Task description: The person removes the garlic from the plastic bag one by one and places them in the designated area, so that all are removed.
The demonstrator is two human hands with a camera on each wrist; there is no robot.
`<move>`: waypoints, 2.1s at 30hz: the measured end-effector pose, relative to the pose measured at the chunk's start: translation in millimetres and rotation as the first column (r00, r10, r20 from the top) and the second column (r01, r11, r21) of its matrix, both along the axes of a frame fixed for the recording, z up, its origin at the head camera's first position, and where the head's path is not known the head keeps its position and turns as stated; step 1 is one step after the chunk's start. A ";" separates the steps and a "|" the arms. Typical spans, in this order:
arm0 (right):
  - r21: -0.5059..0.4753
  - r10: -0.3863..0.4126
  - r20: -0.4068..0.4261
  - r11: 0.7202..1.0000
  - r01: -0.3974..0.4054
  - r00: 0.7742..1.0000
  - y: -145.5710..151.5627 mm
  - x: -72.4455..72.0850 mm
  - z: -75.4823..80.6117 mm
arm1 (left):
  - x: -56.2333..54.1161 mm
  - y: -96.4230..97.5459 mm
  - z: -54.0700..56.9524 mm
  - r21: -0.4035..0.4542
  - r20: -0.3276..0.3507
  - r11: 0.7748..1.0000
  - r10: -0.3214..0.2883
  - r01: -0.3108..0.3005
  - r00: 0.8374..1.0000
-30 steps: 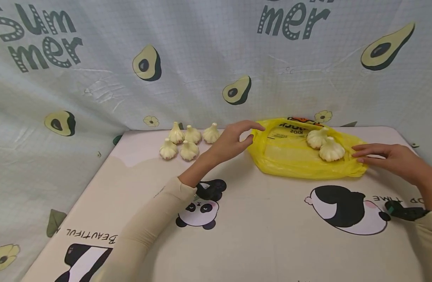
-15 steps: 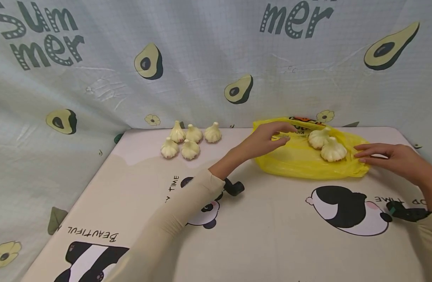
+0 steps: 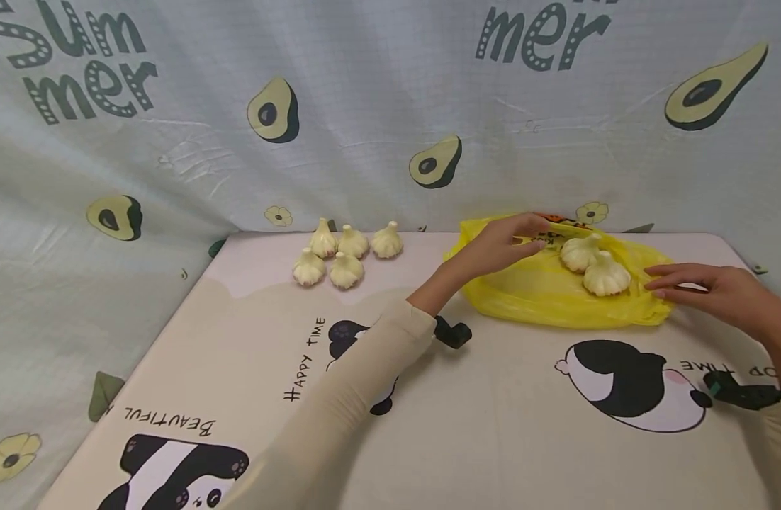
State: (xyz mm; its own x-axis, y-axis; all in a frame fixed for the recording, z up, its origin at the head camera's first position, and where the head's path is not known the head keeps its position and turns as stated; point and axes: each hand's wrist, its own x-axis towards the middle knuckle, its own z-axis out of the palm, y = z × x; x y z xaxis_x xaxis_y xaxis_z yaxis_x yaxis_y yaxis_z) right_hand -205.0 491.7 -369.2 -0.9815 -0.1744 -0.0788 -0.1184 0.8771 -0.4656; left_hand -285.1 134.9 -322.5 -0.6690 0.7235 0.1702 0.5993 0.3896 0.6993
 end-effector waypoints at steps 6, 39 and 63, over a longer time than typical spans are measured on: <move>0.003 0.004 -0.012 1.000 -0.004 1.000 -0.7 0.4 -4.3 | -1.8 3.2 3.4 -0.014 0.048 1.000 0.004 -0.003 0.999; -0.040 -0.018 -0.013 0.999 0.018 1.000 0.4 -9.6 -7.9 | -37.3 78.5 2.2 -0.245 0.225 0.963 -0.051 0.107 0.973; -0.049 -0.011 0.000 0.999 0.011 1.000 -4.9 -6.0 -4.9 | -27.9 83.2 -6.6 -0.185 0.116 0.979 -0.070 0.091 0.991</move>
